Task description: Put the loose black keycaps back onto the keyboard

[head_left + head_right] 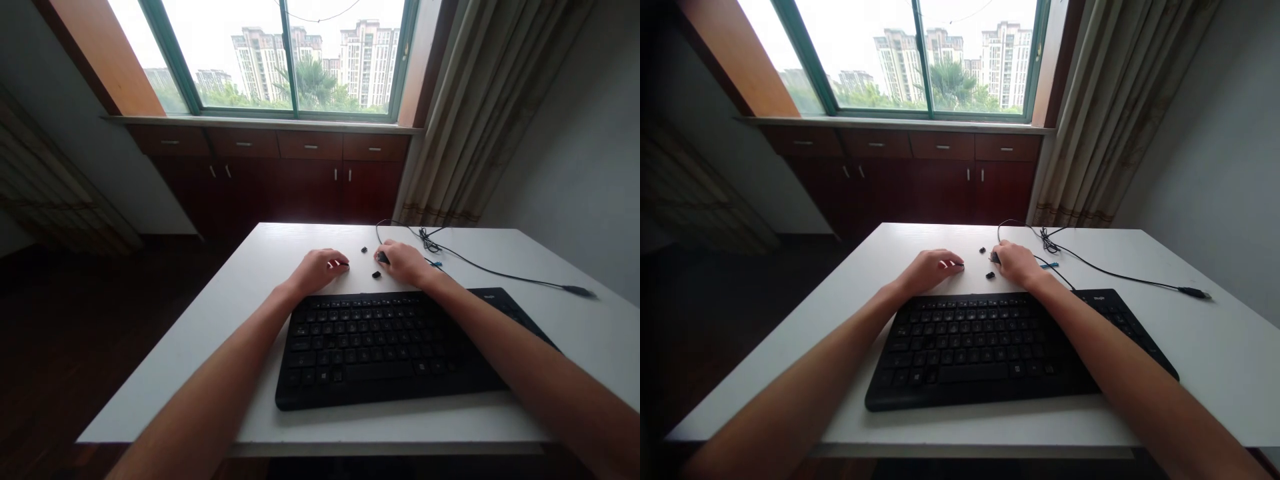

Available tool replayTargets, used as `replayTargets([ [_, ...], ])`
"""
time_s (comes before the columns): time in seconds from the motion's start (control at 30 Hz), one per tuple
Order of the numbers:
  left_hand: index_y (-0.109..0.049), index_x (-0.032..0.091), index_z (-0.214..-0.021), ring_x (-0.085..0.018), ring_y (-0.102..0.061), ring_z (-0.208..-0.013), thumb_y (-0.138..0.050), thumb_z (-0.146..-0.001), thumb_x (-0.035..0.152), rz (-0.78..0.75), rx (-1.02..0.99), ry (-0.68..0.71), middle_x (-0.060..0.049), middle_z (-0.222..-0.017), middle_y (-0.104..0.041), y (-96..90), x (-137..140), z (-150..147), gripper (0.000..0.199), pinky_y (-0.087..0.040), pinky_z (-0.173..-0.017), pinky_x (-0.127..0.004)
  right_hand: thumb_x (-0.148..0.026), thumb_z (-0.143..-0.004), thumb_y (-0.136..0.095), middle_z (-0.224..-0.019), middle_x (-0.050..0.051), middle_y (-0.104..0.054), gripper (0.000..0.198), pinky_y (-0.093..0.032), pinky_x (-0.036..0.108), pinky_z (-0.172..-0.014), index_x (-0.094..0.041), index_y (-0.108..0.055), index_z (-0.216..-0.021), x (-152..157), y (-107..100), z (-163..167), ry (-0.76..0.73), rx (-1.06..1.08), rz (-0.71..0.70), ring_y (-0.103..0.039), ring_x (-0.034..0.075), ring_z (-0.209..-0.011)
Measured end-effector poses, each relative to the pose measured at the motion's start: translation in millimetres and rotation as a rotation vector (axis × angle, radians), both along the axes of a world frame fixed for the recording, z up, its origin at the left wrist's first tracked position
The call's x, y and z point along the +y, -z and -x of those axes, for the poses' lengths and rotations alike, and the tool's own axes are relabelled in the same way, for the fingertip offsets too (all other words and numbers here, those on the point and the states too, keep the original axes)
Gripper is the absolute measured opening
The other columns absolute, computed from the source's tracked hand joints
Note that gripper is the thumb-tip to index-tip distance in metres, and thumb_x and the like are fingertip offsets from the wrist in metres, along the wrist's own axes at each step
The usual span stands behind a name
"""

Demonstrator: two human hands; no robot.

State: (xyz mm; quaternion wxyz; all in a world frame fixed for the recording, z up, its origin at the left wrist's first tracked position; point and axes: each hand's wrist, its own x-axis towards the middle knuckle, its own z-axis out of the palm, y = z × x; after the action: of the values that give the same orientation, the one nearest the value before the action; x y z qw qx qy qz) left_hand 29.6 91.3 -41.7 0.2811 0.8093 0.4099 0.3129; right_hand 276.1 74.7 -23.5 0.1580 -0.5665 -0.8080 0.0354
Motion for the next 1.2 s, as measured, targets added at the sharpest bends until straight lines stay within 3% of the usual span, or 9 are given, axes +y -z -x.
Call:
replayTargets([
  [0.17, -0.069, 0.017, -0.12, -0.019, -0.071, -0.096, -0.057, -0.094, 0.047, 0.223, -0.231, 0.072, -0.01, -0.108, -0.075, -16.1, -19.3, -13.7, 0.042, -0.057, -0.089, -0.033, -0.045, -0.097, -0.053, -0.093, 0.005, -0.074, 0.03, -0.049, 0.028, -0.074, -0.02, -0.07, -0.102, -30.8, -21.5, -5.6, -0.023, 0.171, -0.04, -0.067, 0.019, -0.082],
  [0.27, -0.07, 0.013, -0.117, -0.019, -0.07, -0.102, -0.07, -0.089, 0.039, 0.666, -0.662, 0.168, -0.012, -0.109, -0.074, -29.5, -41.0, -30.0, 0.038, -0.054, -0.097, -0.032, -0.054, -0.095, -0.053, -0.078, 0.003, -0.072, 0.038, -0.047, 0.029, -0.065, -0.02, -0.069, -0.093, -53.9, -27.3, -11.1, -0.031, 0.341, -0.049, -0.064, 0.017, -0.068],
  [0.43, -0.075, 0.011, -0.103, -0.011, -0.069, -0.088, -0.073, -0.088, 0.031, 0.936, -0.84, 0.175, -0.01, -0.101, -0.075, -34.2, -68.0, -50.4, 0.024, -0.055, -0.088, -0.02, -0.05, -0.095, -0.057, -0.074, 0.002, -0.07, 0.032, -0.045, 0.029, -0.063, -0.02, -0.067, -0.09, -75.3, -24.3, -17.6, -0.078, 0.363, -0.1, -0.062, 0.017, -0.063],
  [0.57, -0.075, 0.011, -0.1, -0.011, -0.069, -0.088, -0.072, -0.089, 0.03, 0.95, -0.881, 0.18, -0.011, -0.104, -0.074, -29.1, -68.8, -51.2, 0.022, -0.056, -0.085, -0.018, -0.044, -0.095, -0.059, -0.088, 0.003, -0.072, 0.024, -0.048, 0.03, -0.071, -0.021, -0.067, -0.095, -77.9, -25.7, -18.1, -0.136, 0.387, -0.178, -0.066, 0.017, -0.074],
  [0.73, -0.075, 0.014, -0.103, -0.012, -0.071, -0.087, -0.074, -0.087, 0.023, 0.969, -0.95, 0.079, -0.009, -0.105, -0.074, -31.2, -64.4, -47.6, 0.018, -0.057, -0.086, -0.019, -0.036, -0.094, -0.062, -0.101, 0.004, -0.073, 0.016, -0.052, 0.031, -0.079, -0.024, -0.068, -0.103, -78.7, -29.3, -15.4, -0.193, 0.468, -0.236, -0.069, 0.019, -0.086],
  [0.93, -0.076, 0.012, -0.1, -0.01, -0.071, -0.084, -0.071, -0.089, 0.026, 0.95, -0.908, 0.086, -0.01, -0.104, -0.074, -35.1, -65.8, -47.6, 0.018, -0.057, -0.081, -0.016, -0.031, -0.093, -0.064, -0.109, 0.005, -0.072, 0.021, -0.052, 0.033, -0.09, -0.024, -0.067, -0.113, -81.3, -27.1, -10.0, -0.259, 0.477, -0.24, -0.068, 0.02, -0.098],
  [1.07, -0.077, 0.011, -0.102, -0.011, -0.07, -0.089, -0.07, -0.09, 0.03, 0.933, -0.876, 0.12, -0.012, -0.107, -0.074, -35.5, -64.3, -45.2, 0.024, -0.055, -0.087, -0.017, -0.03, -0.095, -0.061, -0.112, 0.006, -0.072, 0.024, -0.052, 0.034, -0.091, -0.025, -0.066, -0.117, -81.2, -25.7, -9.7, -0.265, 0.458, -0.227, -0.068, 0.021, -0.102],
  [1.2, -0.077, 0.011, -0.102, -0.014, -0.07, -0.097, -0.076, -0.084, 0.02, 0.903, -0.861, 0.112, -0.01, -0.107, -0.075, -36.2, -60.7, -41.1, 0.02, -0.052, -0.098, -0.022, -0.032, -0.093, -0.063, -0.111, 0.006, -0.073, 0.022, -0.053, 0.035, -0.091, -0.024, -0.067, -0.113, -79.8, -23.8, -11.1, -0.222, 0.433, -0.227, -0.069, 0.023, -0.1],
])
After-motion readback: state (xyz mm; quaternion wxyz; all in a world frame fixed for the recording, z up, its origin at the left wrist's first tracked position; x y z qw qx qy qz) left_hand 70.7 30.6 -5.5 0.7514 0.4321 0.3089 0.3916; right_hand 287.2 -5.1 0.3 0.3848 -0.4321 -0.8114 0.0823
